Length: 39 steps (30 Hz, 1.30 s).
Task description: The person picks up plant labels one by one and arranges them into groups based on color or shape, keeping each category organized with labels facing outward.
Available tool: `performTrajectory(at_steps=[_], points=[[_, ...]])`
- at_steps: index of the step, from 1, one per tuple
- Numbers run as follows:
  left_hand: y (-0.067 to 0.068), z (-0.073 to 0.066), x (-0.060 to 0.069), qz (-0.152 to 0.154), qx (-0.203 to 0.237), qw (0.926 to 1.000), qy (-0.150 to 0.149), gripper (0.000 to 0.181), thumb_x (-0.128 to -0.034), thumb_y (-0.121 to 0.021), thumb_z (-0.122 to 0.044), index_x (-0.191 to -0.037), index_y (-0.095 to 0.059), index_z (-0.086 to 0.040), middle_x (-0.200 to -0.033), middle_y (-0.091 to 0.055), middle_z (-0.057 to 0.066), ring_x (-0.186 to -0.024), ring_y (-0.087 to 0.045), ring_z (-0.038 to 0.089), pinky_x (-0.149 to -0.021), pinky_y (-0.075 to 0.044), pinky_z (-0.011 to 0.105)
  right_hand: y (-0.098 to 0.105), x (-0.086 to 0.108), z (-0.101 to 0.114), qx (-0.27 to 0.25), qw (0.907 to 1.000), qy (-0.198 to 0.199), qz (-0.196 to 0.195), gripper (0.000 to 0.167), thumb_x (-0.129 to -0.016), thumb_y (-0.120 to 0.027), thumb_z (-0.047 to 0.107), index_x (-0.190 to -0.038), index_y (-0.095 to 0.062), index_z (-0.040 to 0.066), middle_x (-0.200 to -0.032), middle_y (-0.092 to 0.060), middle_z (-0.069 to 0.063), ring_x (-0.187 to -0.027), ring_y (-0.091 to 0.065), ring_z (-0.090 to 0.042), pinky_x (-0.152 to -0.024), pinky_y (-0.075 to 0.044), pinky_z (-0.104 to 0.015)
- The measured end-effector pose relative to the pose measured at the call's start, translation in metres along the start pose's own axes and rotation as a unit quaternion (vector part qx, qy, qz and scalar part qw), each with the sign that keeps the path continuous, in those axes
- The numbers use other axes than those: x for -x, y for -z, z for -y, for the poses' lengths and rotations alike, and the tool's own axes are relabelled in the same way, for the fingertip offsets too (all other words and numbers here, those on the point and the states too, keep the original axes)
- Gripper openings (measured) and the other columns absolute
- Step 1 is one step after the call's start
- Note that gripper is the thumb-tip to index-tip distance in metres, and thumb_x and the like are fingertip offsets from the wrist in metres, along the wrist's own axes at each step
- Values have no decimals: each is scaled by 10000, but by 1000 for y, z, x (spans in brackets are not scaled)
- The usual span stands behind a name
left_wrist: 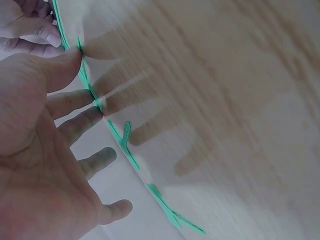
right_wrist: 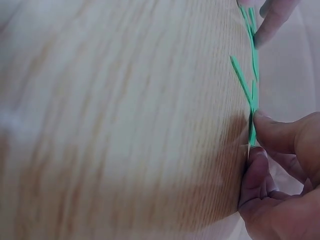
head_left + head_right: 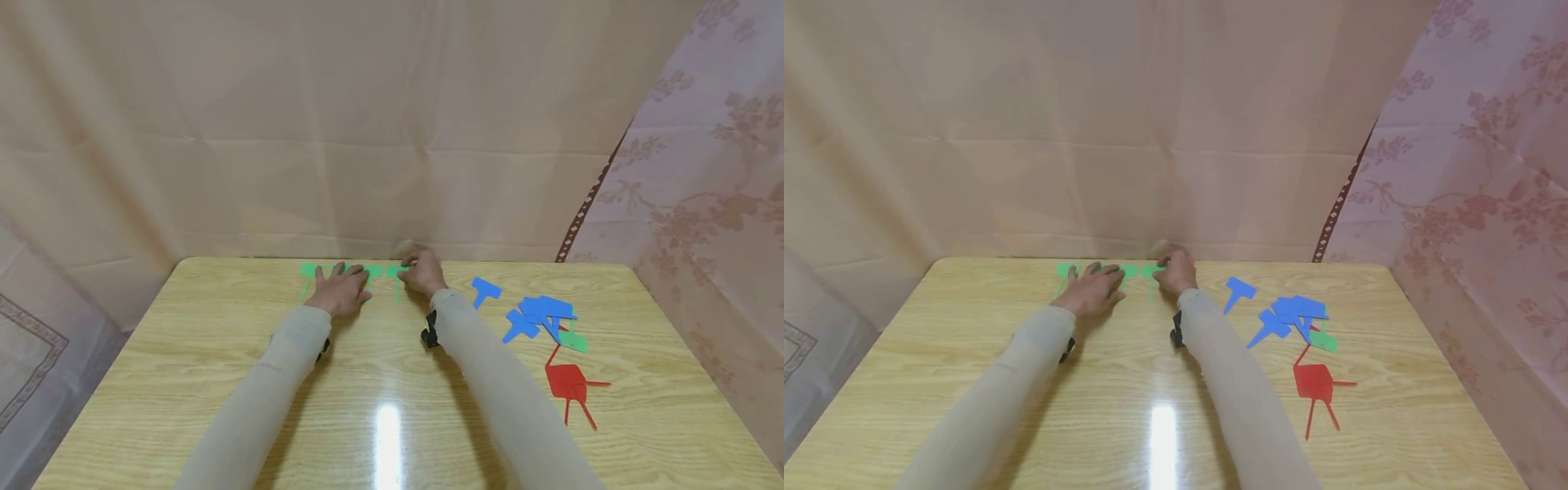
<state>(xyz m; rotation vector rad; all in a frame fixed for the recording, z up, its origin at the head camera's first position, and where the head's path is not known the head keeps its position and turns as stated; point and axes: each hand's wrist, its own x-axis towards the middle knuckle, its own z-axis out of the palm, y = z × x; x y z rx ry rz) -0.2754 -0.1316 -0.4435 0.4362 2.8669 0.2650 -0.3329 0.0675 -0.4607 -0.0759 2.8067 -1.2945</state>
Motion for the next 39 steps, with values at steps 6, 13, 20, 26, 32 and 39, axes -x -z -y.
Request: performTrajectory(at_steps=[6,13,20,26,32,39], points=[[1,0,0,7,66,10000,-53,600,-1070,-489,-413,-1580,-363,-124,-1667,-244,74,-1529,-112,428,-1119,4,766,2,3,-1,-177,9997,193,10,209,-876,-794,54,-1070,-741,-3,-1316,-633,-155,-1042,-652,-293,-907,-540,-408],[2,-1,1,6,49,10000,-59,601,-1073,-481,-416,-1582,-358,-122,-1667,-245,79,-1532,-109,417,-1124,4,761,12,16,-10,-353,9969,702,17,323,-883,-762,31,-1189,-686,-42,-1172,-666,-179,-871,-635,-235,-751,-528,-344],[2,-2,0,54,-23,10000,-76,581,-1087,-456,-390,-1584,-349,-110,-1670,-234,90,-1532,-101,421,-1120,10,765,35,32,-17,36,9943,1015,318,302,-939,-715,74,-1212,-654,-42,-1015,-659,-154,-858,-628,-244,-672,-528,-309],[2,-2,-1,107,-53,9999,-71,575,-1090,-448,-385,-1583,-349,-105,-1670,-231,92,-1533,-90,423,-1117,19,767,56,48,-17,387,9909,1206,461,324,-953,-691,64,-1253,-639,-46,-1033,-654,-182,-907,-639,-294,-779,-544,-408],[0,-2,-1,-18,-19,10000,-93,573,-1086,-464,-382,-1573,-366,-97,-1667,-235,105,-1531,-99,426,-1113,21,770,68,60,-19,750,9864,1382,475,317,-956,-692,85,-1251,-642,-23,-1070,-661,-201,-911,-650,-299,-823,-541,-441],[1,-3,1,-95,-104,9998,-153,560,-1083,-481,-364,-1559,-390,-83,-1658,-247,125,-1524,-137,424,-1115,-8,774,75,71,-17,880,9849,1403,512,343,-952,-708,104,-1273,-640,3,-1055,-627,-161,-901,-631,-288,-793,-537,-421]])
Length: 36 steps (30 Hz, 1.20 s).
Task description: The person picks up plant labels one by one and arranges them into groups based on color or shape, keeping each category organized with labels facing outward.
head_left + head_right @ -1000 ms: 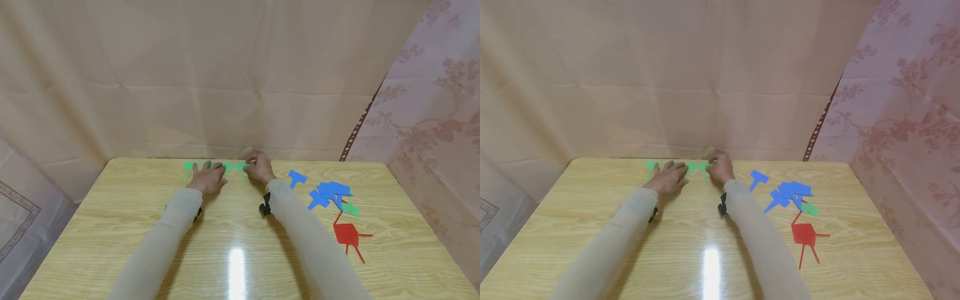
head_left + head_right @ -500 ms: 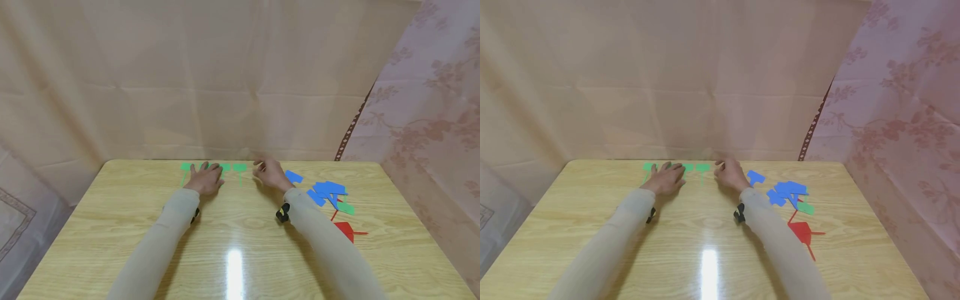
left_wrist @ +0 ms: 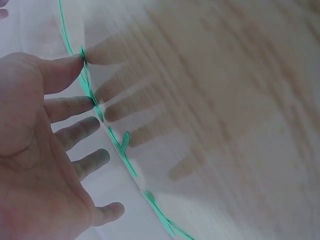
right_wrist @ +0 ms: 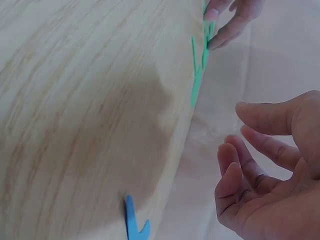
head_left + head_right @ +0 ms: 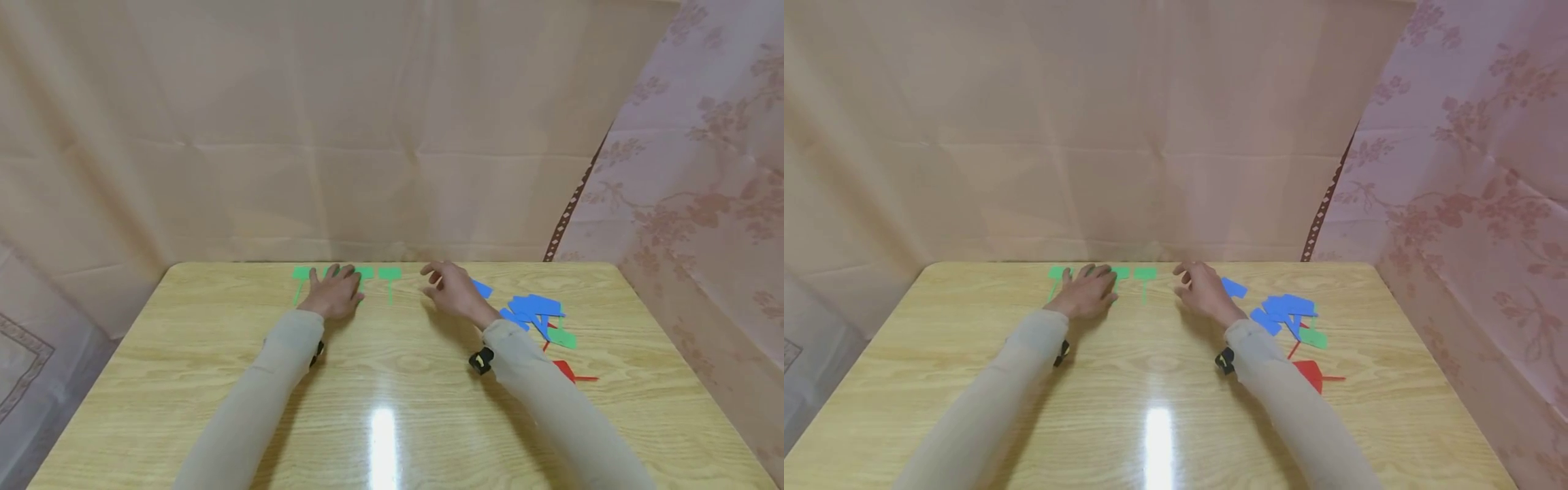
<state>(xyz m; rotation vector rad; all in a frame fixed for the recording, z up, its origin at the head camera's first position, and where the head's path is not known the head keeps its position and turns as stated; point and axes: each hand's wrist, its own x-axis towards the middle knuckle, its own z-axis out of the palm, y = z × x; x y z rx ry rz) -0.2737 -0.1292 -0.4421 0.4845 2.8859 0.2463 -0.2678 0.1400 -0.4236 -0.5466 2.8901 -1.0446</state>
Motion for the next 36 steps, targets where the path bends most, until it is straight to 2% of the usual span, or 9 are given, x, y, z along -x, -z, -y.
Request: performTrajectory(at_steps=[15,23,30,36], points=[[-2,-1,3,-183,62,9998,-70,548,-1090,-464,-345,-1554,-391,-62,-1643,-280,133,-1515,-179,422,-1113,-28,778,10,6,3,74,9995,234,-199,375,-926,-736,77,-1282,-639,10,-1078,-652,-201,-911,-641,-314,-806,-540,-454],[-1,-2,2,-241,-66,9996,-101,521,-1090,-463,-342,-1538,-415,-80,-1638,-288,144,-1507,-194,431,-1110,-48,783,18,10,1,144,9991,288,-288,370,-926,-726,72,-1280,-640,12,-1064,-653,-202,-898,-643,-308,-781,-542,-453],[2,-9,2,-345,-34,9993,-137,530,-1087,-468,-356,-1530,-429,-68,-1638,-288,151,-1511,-196,415,-1117,-48,775,27,18,-5,233,9988,319,-298,380,-931,-729,74,-1288,-629,-10,-1074,-654,-210,-892,-640,-312,-753,-543,-447],[2,-22,-2,-340,49,9990,-303,546,-1068,-499,-411,-1491,-480,-66,-1629,-313,142,-1510,-210,411,-1118,-67,773,33,27,-13,370,9982,363,-311,385,-927,-737,85,-1280,-627,-21,-1066,-653,-205,-891,-637,-317,-753,-534,-462]])
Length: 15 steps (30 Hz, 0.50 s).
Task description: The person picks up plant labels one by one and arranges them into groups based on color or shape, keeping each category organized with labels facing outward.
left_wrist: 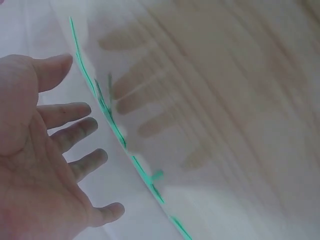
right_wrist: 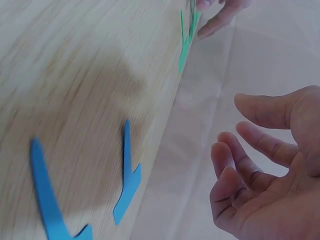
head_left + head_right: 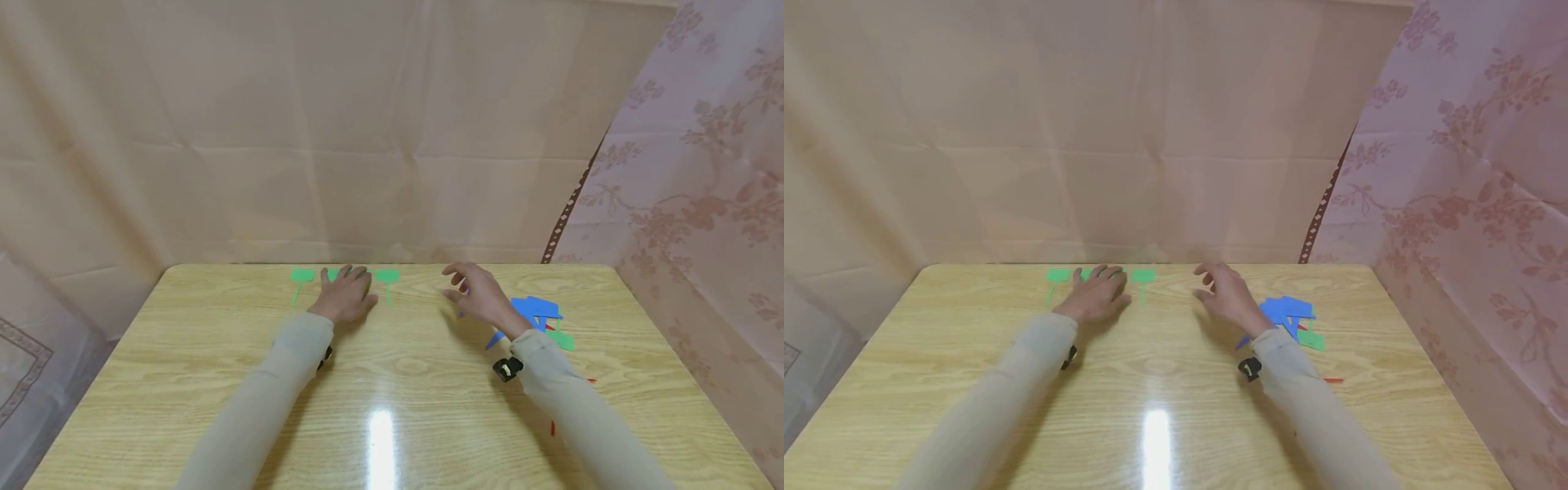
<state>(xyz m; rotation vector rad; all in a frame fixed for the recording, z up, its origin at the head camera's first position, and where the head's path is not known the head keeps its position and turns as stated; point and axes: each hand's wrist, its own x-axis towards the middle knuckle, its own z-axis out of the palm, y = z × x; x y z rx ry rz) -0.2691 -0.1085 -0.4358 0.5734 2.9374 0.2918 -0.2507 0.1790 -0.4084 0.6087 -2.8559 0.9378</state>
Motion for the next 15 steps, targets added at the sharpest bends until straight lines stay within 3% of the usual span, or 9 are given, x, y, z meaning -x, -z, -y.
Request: performTrajectory(at_steps=[8,15], points=[[-5,-16,-10,15,-216,9997,-146,574,-1063,-488,-458,-1497,-480,-82,-1624,-343,88,-1514,-221,383,-1129,-83,759,9,16,-9,56,10000,-20,-9,387,-925,-740,86,-1280,-629,-24,-1072,-654,-210,-917,-634,-333,-762,-529,-477],[-11,-21,-15,24,-423,9990,-115,549,-1047,-528,-465,-1451,-536,-95,-1587,-407,52,-1506,-247,364,-1136,-84,750,20,31,-18,128,9998,-120,53,376,-957,-720,124,-1305,-623,21,-1108,-640,-197,-933,-612,-319,-759,-522,-467]])
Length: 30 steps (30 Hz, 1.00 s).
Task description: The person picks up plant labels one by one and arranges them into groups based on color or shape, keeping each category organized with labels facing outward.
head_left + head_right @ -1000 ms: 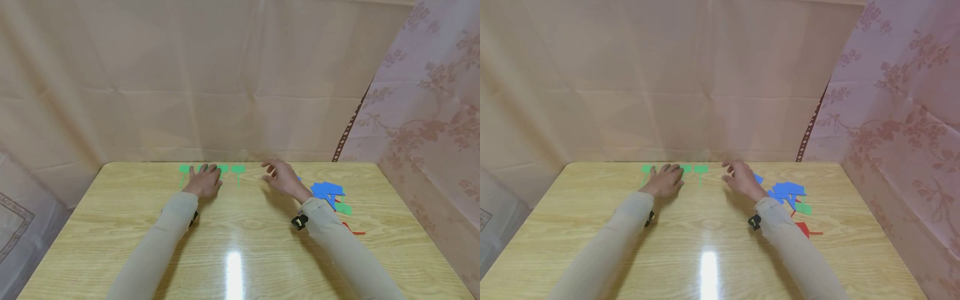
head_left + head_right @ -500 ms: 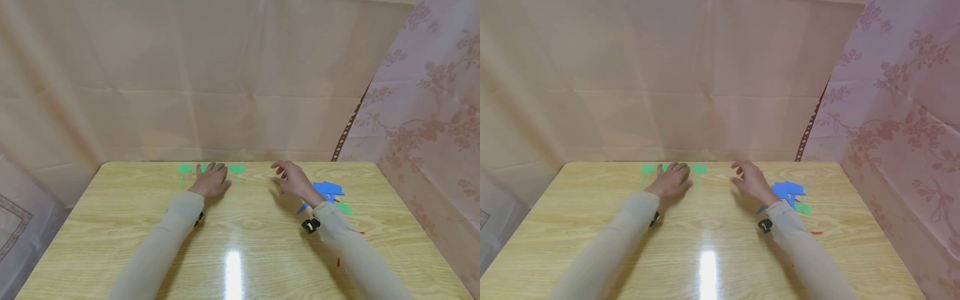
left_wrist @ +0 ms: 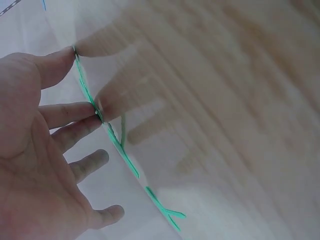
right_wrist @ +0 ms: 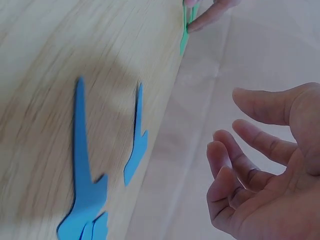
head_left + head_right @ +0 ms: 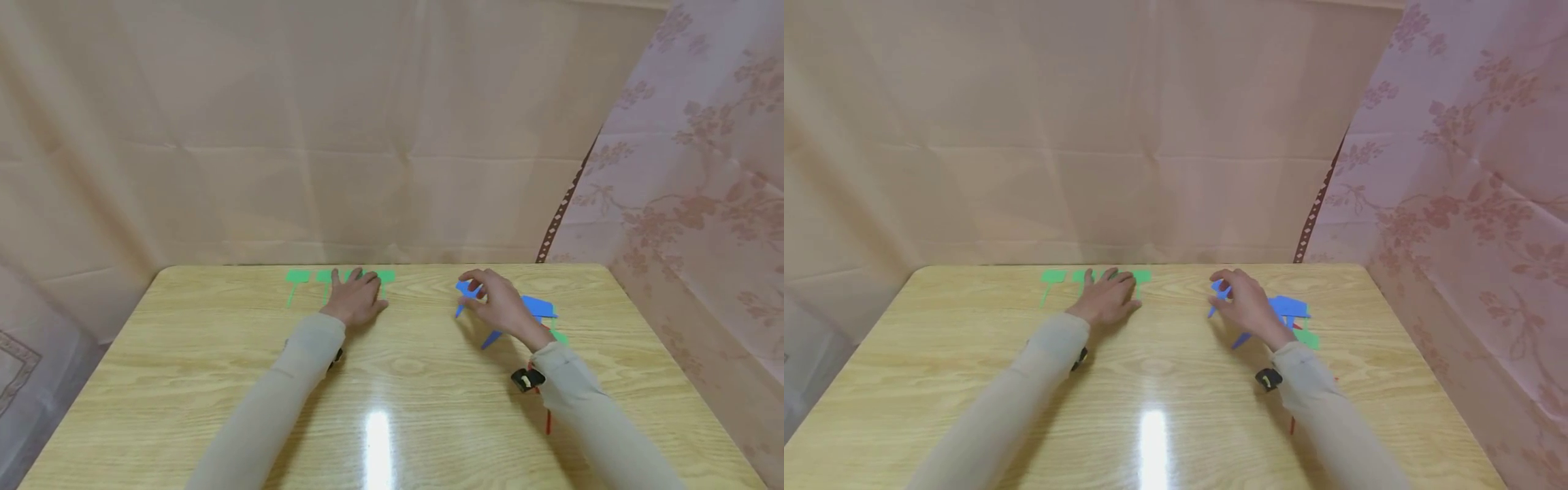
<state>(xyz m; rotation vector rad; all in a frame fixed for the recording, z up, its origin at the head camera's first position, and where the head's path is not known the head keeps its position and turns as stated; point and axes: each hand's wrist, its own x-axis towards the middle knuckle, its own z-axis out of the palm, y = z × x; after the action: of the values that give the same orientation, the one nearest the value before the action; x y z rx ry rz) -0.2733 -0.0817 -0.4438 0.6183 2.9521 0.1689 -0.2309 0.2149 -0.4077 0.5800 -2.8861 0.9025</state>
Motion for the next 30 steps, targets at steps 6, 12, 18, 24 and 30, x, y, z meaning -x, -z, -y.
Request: performTrajectory(at_steps=[6,12,18,24,30], points=[[0,-1,0,-10,2,10000,80,559,-1043,-528,-478,-1467,-521,-114,-1592,-397,31,-1505,-247,362,-1136,-82,750,15,12,-9,56,9999,-35,-139,387,-951,-722,104,-1306,-620,-10,-1107,-638,-226,-919,-611,-328,-739,-514,-467],[-2,0,-1,63,51,9997,221,552,-1040,-519,-491,-1460,-522,-132,-1607,-369,6,-1514,-222,359,-1140,-53,746,35,23,-25,140,9993,-223,-269,368,-946,-728,109,-1281,-636,-14,-1114,-650,-244,-937,-628,-357,-772,-522,-505],[-1,-1,-2,148,77,9995,272,574,-1035,-517,-501,-1481,-502,-141,-1614,-358,5,-1520,-203,358,-1142,-31,742,53,33,-51,471,9972,-576,44,383,-951,-717,143,-1271,-626,-47,-1144,-652,-284,-956,-618,-390,-760,-517,-521],[2,-3,0,229,68,9993,289,576,-1042,-506,-492,-1497,-487,-139,-1621,-348,9,-1524,-192,359,-1144,-29,740,68,42,-80,707,9904,-909,761,572,-891,-783,189,-1294,-556,-148,-1162,-618,-369,-972,-636,-479,-790,-536,-579],[3,-2,0,303,48,9991,300,581,-1047,-497,-489,-1510,-473,-139,-1632,-332,11,-1529,-180,358,-1143,-32,741,77,52,-102,1082,9786,-1027,1420,860,-765,-899,245,-1333,-454,-224,-1166,-554,-432,-1062,-545,-574,-863,-502,-628]])
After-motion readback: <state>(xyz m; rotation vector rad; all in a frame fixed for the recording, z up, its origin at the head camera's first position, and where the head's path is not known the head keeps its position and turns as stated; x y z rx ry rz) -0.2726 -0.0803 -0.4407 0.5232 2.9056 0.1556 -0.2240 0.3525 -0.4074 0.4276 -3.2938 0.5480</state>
